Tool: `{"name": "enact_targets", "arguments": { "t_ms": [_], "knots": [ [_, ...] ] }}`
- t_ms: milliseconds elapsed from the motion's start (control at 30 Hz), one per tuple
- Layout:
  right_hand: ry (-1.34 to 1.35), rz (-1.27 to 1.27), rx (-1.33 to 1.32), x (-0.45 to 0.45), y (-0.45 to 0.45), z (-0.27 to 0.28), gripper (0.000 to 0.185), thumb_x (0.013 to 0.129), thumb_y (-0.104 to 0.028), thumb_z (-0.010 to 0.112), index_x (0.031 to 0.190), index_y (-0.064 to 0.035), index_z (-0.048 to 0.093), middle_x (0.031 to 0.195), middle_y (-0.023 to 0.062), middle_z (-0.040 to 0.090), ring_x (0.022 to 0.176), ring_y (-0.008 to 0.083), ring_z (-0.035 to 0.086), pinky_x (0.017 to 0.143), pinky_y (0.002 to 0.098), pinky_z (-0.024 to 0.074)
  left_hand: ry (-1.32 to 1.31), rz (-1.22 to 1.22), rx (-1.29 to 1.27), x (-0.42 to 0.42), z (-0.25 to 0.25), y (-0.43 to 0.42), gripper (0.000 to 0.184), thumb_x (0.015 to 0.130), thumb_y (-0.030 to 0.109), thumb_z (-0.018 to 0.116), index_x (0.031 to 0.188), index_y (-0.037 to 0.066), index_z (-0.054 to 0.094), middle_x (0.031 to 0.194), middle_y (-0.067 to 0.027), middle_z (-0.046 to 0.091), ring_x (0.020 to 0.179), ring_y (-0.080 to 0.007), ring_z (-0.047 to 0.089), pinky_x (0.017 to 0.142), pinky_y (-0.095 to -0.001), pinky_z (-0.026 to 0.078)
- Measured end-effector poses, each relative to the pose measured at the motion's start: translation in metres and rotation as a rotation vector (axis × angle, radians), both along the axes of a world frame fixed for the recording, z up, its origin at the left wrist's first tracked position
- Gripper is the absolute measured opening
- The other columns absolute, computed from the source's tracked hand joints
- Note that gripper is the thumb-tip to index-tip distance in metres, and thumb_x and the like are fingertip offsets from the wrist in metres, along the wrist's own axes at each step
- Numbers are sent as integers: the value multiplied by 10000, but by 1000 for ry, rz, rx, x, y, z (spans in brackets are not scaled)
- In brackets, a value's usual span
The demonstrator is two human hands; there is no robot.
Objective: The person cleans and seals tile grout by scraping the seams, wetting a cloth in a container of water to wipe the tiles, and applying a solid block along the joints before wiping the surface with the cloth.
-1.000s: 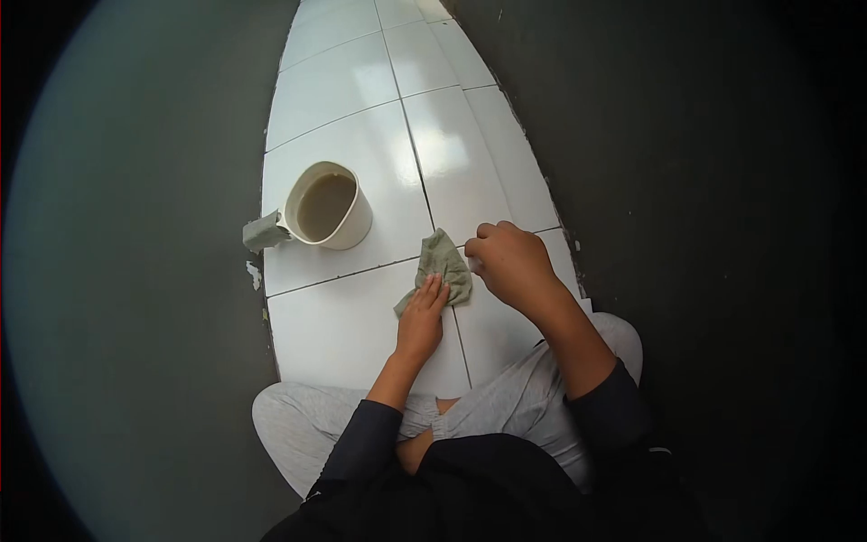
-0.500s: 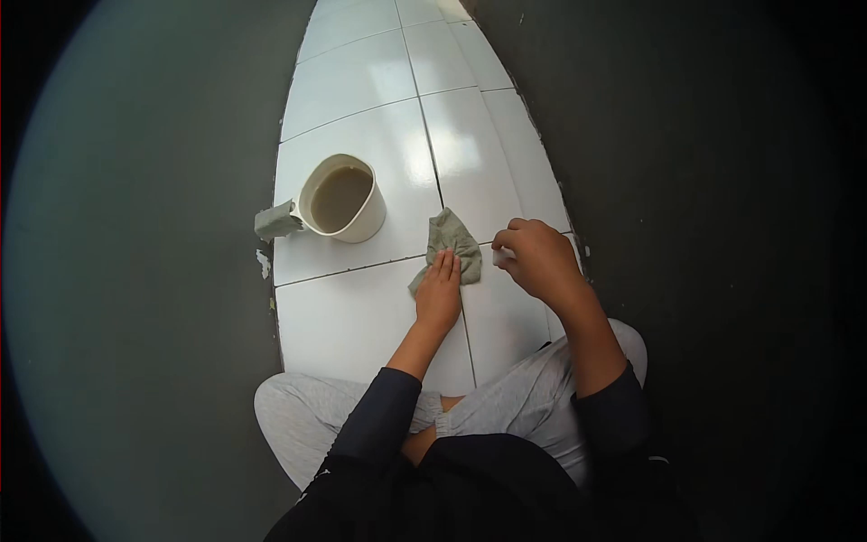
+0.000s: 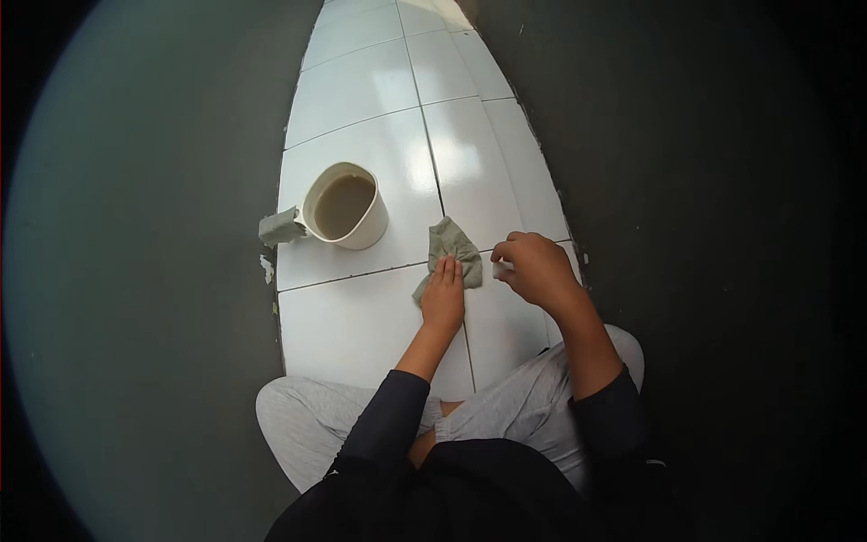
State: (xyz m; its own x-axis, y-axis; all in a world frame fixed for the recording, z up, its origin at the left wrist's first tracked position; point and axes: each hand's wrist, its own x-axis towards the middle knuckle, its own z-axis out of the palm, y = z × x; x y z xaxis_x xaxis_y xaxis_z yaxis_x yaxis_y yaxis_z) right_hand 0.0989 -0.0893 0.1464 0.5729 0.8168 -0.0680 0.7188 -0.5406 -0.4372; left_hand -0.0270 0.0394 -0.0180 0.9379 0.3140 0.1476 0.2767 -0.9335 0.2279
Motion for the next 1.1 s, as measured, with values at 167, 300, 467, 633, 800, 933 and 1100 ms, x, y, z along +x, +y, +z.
{"name": "enact_targets", "arguments": {
  "t_ms": [167, 300, 467, 633, 800, 933, 1100],
  "knots": [
    [227, 34, -41, 4, 5, 3, 249, 751, -136, 716, 995, -99, 678, 935, 77, 668, 906, 260, 630, 790, 378, 497, 51, -41, -164, -12, 26, -1, 473, 794, 23, 561, 1263, 0, 498, 1326, -175, 478, 1271, -341, 424, 1025, -401, 391],
    [275, 21, 5, 7, 5, 1, 273, 750, -142, 715, 1016, -95, 672, 932, 81, 667, 895, 257, 630, 794, 371, 490, -104, -33, -167, -39, 96, -14, 457, 786, 51, 609, 1234, 27, 519, 1238, -156, 523, 1193, -342, 474, 958, -403, 437],
    [234, 10, 161, 12, 1, -6, 283, 755, -152, 729, 1021, -73, 672, 892, 82, 662, 784, 225, 630, 714, 341, 500, 754, -479, -927, -99, 183, -3, 544, 854, 204, 656, 1356, 117, 466, 1081, -110, 551, 1034, -253, 546, 882, -357, 437],
    [252, 35, 131, 9, 5, -3, 278, 758, -149, 728, 1018, -69, 673, 897, 87, 660, 779, 219, 627, 711, 338, 500, 540, -941, -1350, -116, 179, -51, 183, 904, 160, 604, 1025, 24, 587, 1160, -99, 517, 1097, -217, 493, 950, -319, 386],
    [262, 7, 137, 7, 1, -2, 251, 758, -154, 716, 1000, -94, 681, 920, 70, 658, 843, 234, 625, 751, 353, 489, -146, -451, -2088, -116, 222, -53, 87, 892, 67, 585, 924, -12, 603, 1002, -156, 592, 948, -246, 571, 826, -381, 454],
    [300, 32, 171, 6, 7, -3, 247, 764, -124, 725, 992, -46, 668, 898, 82, 653, 778, 194, 607, 708, 320, 497, -517, -930, -2014, -95, 289, -70, 111, 887, 25, 565, 969, -34, 612, 1023, -171, 597, 909, -240, 584, 808, -328, 468],
    [288, 54, 130, 7, 8, -1, 242, 780, -137, 715, 1002, -53, 667, 912, 80, 653, 791, 197, 611, 720, 317, 501, -923, -1199, -2038, -79, 309, -94, 145, 900, 21, 578, 962, -93, 643, 970, -226, 637, 806, -292, 607, 709, -309, 506]
  ]
}}
